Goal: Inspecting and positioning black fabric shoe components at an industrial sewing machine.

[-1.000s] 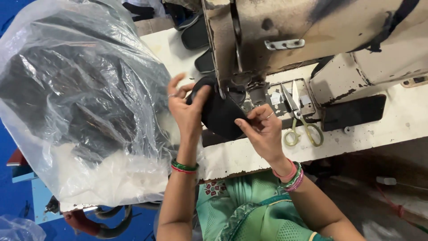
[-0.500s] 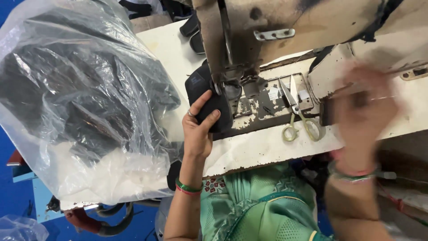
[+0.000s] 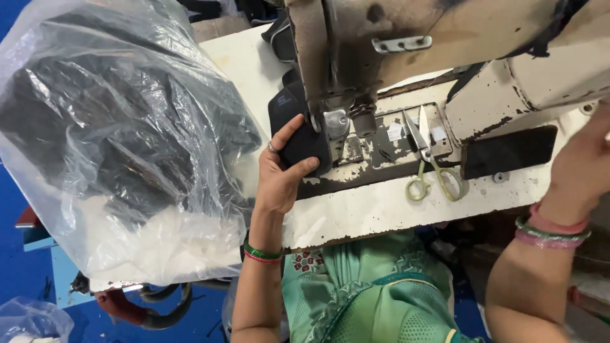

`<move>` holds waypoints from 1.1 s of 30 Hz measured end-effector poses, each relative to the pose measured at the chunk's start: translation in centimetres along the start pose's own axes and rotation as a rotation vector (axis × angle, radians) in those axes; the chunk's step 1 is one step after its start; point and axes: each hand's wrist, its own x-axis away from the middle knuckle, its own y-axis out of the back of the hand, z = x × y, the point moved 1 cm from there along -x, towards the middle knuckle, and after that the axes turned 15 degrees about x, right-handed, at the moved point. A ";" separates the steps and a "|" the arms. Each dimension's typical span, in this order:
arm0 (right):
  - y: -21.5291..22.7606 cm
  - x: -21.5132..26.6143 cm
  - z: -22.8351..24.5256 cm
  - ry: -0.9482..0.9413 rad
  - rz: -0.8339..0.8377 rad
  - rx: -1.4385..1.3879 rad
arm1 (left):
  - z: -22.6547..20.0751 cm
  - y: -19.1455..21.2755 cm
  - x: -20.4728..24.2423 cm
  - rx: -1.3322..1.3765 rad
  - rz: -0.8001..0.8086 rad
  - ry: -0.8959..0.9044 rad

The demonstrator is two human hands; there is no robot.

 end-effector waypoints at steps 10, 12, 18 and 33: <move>-4.5 14.7 3.2 0.560 0.287 -0.024 | -0.6 -0.7 -2.1 -0.013 0.023 -0.026; -5.1 16.3 3.4 0.570 0.417 0.021 | -0.4 -1.2 -2.1 0.036 -0.023 -0.049; -6.3 18.3 4.8 0.615 0.576 -0.026 | 1.7 -1.9 -1.9 0.048 -0.125 -0.242; -14.5 20.3 10.3 0.114 1.062 -0.844 | 2.7 -1.9 2.4 -0.263 -0.200 -0.241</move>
